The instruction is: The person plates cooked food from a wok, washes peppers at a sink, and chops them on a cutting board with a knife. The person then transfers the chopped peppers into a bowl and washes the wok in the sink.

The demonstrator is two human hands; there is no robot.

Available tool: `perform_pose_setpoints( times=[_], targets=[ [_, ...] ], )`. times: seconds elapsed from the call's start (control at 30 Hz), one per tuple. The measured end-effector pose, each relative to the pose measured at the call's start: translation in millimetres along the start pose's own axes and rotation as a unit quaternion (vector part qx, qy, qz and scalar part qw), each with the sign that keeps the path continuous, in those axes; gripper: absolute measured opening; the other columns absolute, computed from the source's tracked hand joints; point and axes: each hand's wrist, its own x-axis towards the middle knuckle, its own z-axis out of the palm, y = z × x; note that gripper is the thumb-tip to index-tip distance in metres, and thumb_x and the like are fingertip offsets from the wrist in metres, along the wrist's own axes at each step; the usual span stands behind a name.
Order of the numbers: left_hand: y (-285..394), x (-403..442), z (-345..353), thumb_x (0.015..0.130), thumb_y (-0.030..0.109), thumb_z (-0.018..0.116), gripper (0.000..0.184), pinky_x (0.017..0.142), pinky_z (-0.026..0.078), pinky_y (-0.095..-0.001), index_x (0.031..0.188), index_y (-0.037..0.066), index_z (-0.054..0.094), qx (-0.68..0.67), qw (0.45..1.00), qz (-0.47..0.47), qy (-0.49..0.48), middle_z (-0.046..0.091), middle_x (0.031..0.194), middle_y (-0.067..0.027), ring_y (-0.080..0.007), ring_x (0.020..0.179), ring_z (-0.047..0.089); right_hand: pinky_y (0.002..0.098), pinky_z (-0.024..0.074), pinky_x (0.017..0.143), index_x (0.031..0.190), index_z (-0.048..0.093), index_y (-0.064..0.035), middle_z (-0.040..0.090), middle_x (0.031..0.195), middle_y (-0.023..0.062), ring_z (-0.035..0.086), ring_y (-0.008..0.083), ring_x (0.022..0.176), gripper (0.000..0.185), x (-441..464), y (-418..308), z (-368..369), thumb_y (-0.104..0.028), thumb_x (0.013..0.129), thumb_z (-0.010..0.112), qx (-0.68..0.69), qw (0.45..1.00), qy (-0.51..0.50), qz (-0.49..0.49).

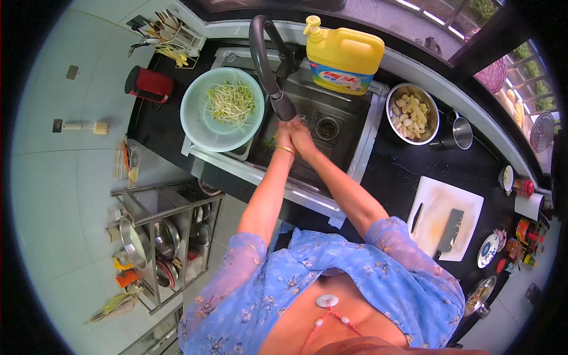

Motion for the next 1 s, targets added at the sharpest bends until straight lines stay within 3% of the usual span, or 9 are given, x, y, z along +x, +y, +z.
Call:
perform_pose_setpoints(
  times=[0.13,0.23,0.3,0.37,0.53,0.7,0.83,0.93,1.0],
  targets=[
    [11.2,-34.8,22.5,0.089,0.036,0.041,0.031,0.067,0.047,-0.034,0.087,0.008,0.054,-0.049,0.993,-0.013,0.111,0.058,0.082,-0.0053,-0.0233,0.077,0.059,0.0385,0.0389,0.085,0.103,0.058,-0.0066,0.057,0.103,0.0193,0.052,0.0353,0.101,0.033,-16.3,-22.9,9.4,-0.031,0.083,0.047,-0.021,0.998,0.034,-0.057],
    [-6.0,-2.7,-14.9,0.088,0.029,0.046,0.023,0.066,0.048,-0.0342,0.09,0.008,0.056,-0.014,0.999,-0.028,0.015,0.06,0.085,-0.0052,-0.0211,0.078,0.06,0.0446,0.0415,0.078,0.093,0.061,-0.0054,0.057,0.099,0.02,0.054,0.0361,0.093,0.032,8.3,-19.1,-6.9,-0.032,0.08,0.05,-0.106,0.994,-0.009,-0.016],
    [-11.7,-3.2,-3.7,0.085,0.02,0.051,0.016,0.066,0.05,-0.0337,0.093,0.007,0.057,-0.025,0.981,-0.09,0.172,0.062,0.087,-0.0051,-0.0186,0.076,0.061,0.0434,0.0436,0.074,0.09,0.062,-0.0048,0.058,0.096,0.0191,0.056,0.0368,0.088,0.032,34.5,-3.0,-8.1,-0.033,0.079,0.051,-0.124,0.992,-0.019,0.021],
    [0.4,-19.1,11.5,0.083,0.014,0.055,0.005,0.064,0.048,-0.0287,0.086,0.01,0.057,-0.038,0.978,-0.1,0.18,0.061,0.082,-0.0027,-0.0157,0.07,0.058,0.0419,0.0455,0.071,0.086,0.063,-0.0033,0.06,0.088,0.0194,0.058,0.0374,0.083,0.033,29.4,4.5,-3.6,-0.033,0.077,0.052,-0.148,0.987,0.034,-0.041],
    [-4.6,-22.1,7.4,0.084,0.015,0.055,0.007,0.063,0.048,-0.0286,0.086,0.008,0.057,0.011,0.987,-0.109,0.116,0.06,0.082,-0.004,-0.0149,0.07,0.058,0.0332,0.0449,0.063,0.084,0.062,0.0001,0.062,0.071,0.0136,0.059,0.0236,0.067,0.029,7.2,13.3,-6.7,-0.028,0.076,0.061,0.165,0.972,0.119,0.12],
    [-17.2,-34.5,23.7,0.085,0.015,0.054,0.01,0.067,0.048,-0.0294,0.087,0.006,0.057,0.05,0.992,-0.067,0.096,0.061,0.084,-0.0051,-0.0171,0.076,0.059,0.0325,0.0429,0.054,0.074,0.057,0.0014,0.058,0.066,0.0085,0.054,0.0189,0.058,0.023,19.5,30.1,-5.7,-0.02,0.078,0.064,0.243,0.938,0.23,0.091],
    [-12.1,-46.6,17.8,0.088,0.018,0.05,0.015,0.074,0.047,-0.0337,0.09,0.004,0.057,0.002,0.998,0.011,0.054,0.061,0.087,-0.008,-0.0215,0.08,0.059,0.0309,0.0382,0.041,0.068,0.052,-0.0018,0.054,0.061,0.0084,0.052,0.0186,0.047,0.018,22.0,3.1,-20.3,-0.012,0.083,0.058,0.458,0.8,0.312,0.231],
    [10.8,-39.3,11.6,0.091,0.024,0.044,0.024,0.076,0.047,-0.0343,0.094,0.004,0.056,-0.018,0.985,-0.038,0.166,0.06,0.095,-0.0093,-0.0222,0.085,0.058,0.0316,0.0391,0.042,0.074,0.054,-0.0013,0.054,0.06,0.0108,0.055,0.021,0.048,0.016,17.8,-6.5,-13.7,-0.015,0.082,0.057,0.379,0.859,0.299,0.171],
    [20.0,-24.4,17.2,0.091,0.026,0.044,0.024,0.071,0.048,-0.0345,0.09,0.005,0.056,-0.02,0.989,-0.073,0.128,0.06,0.089,-0.0075,-0.0211,0.078,0.059,0.0343,0.0428,0.049,0.085,0.055,-0.0016,0.055,0.062,0.0141,0.058,0.027,0.056,0.019,5.3,-10.9,-0.7,-0.02,0.08,0.057,0.091,0.982,0.134,0.097]
  ],
)
